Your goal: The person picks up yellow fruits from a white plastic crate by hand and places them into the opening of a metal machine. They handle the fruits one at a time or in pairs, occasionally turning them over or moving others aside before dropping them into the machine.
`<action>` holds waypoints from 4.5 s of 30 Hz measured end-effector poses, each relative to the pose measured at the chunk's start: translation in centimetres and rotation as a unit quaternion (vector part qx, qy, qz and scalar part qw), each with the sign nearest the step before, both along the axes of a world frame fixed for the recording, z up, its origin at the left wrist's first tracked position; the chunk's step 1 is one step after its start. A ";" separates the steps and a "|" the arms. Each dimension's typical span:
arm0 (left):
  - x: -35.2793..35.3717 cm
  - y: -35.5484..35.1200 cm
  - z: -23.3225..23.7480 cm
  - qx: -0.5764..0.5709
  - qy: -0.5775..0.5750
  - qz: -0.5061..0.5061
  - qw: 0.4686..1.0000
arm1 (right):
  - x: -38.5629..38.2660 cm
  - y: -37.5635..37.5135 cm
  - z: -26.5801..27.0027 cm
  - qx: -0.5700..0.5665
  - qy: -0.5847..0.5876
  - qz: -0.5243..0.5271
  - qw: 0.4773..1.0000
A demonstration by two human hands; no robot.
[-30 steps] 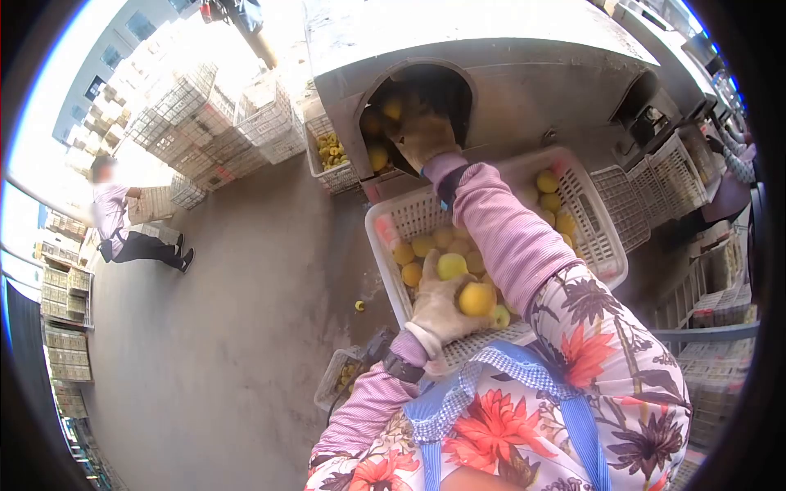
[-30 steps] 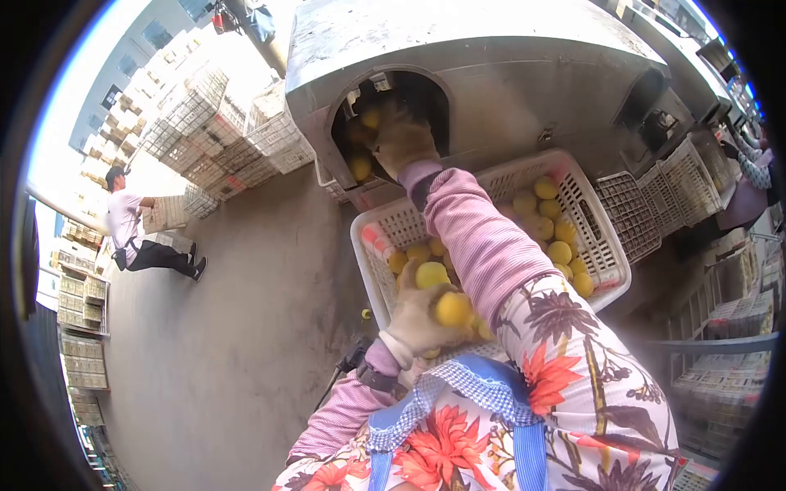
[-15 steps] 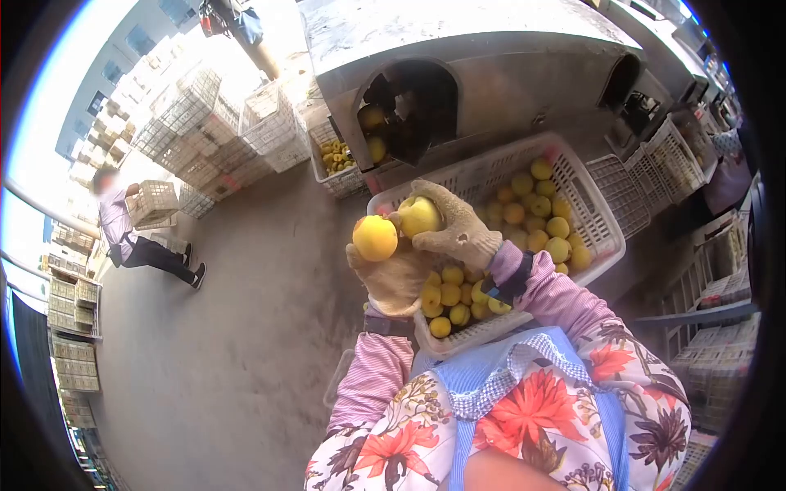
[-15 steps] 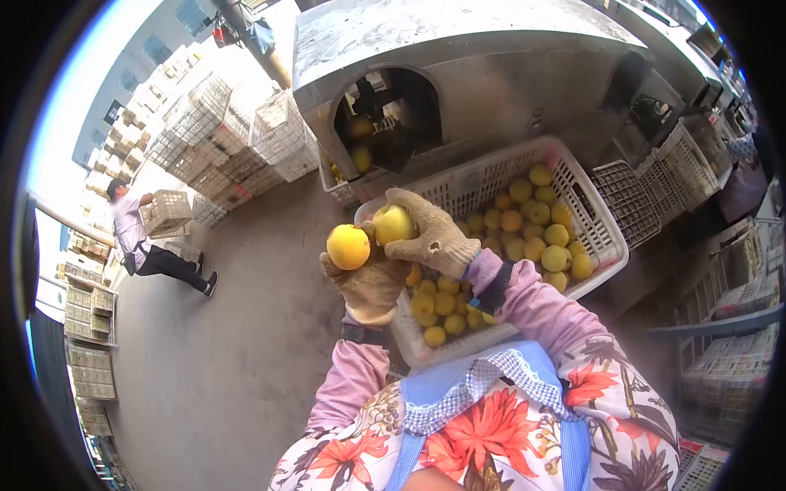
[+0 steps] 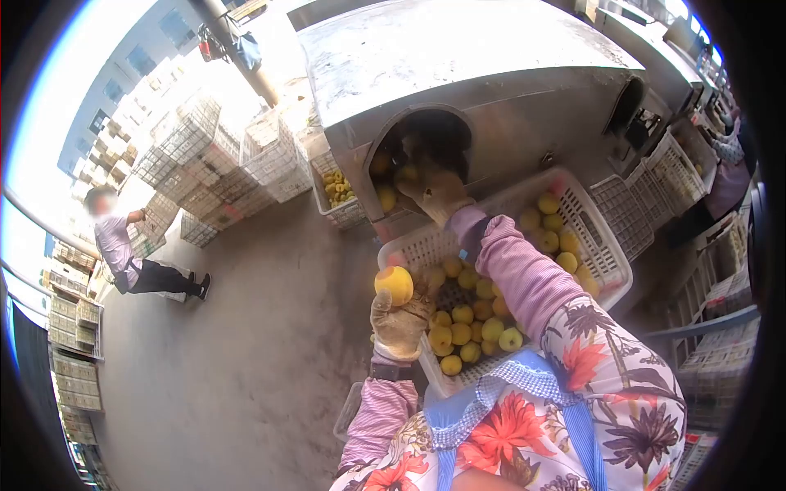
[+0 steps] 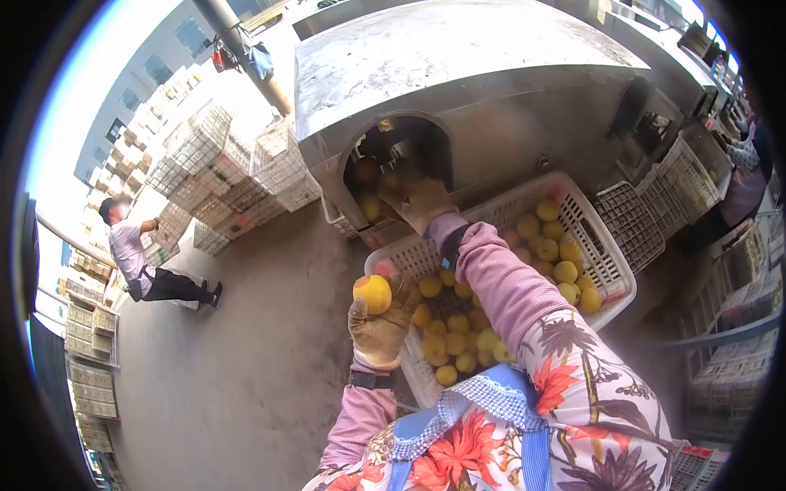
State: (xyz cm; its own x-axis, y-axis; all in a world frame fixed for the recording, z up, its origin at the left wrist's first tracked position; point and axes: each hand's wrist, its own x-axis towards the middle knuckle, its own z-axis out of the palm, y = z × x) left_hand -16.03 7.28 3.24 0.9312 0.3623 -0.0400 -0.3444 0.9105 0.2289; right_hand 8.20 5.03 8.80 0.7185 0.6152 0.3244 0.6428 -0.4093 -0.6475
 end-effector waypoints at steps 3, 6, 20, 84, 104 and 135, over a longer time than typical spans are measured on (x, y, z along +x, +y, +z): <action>0.2 0.2 -0.4 0.035 0.029 0.002 0.999 | 0.5 -0.1 -1.1 0.148 0.111 0.039 0.982; 1.6 0.7 0.2 0.080 0.035 0.052 0.995 | -1.3 -2.0 0.6 0.147 0.099 -0.002 0.984; 5.2 -0.3 5.0 0.061 -0.013 0.074 0.995 | -8.7 -7.6 3.3 0.053 0.074 -0.001 0.996; 5.5 -9.3 -13.3 0.838 0.267 -0.467 0.092 | 0.2 -20.2 -10.2 -0.108 0.536 0.121 0.829; 7.2 -9.3 -2.1 0.145 0.295 0.026 0.944 | -5.3 -18.4 -5.1 0.231 0.483 0.052 0.843; 0.8 4.1 2.1 0.208 0.050 -0.050 0.976 | -2.7 0.4 10.2 -0.040 0.031 -0.015 0.999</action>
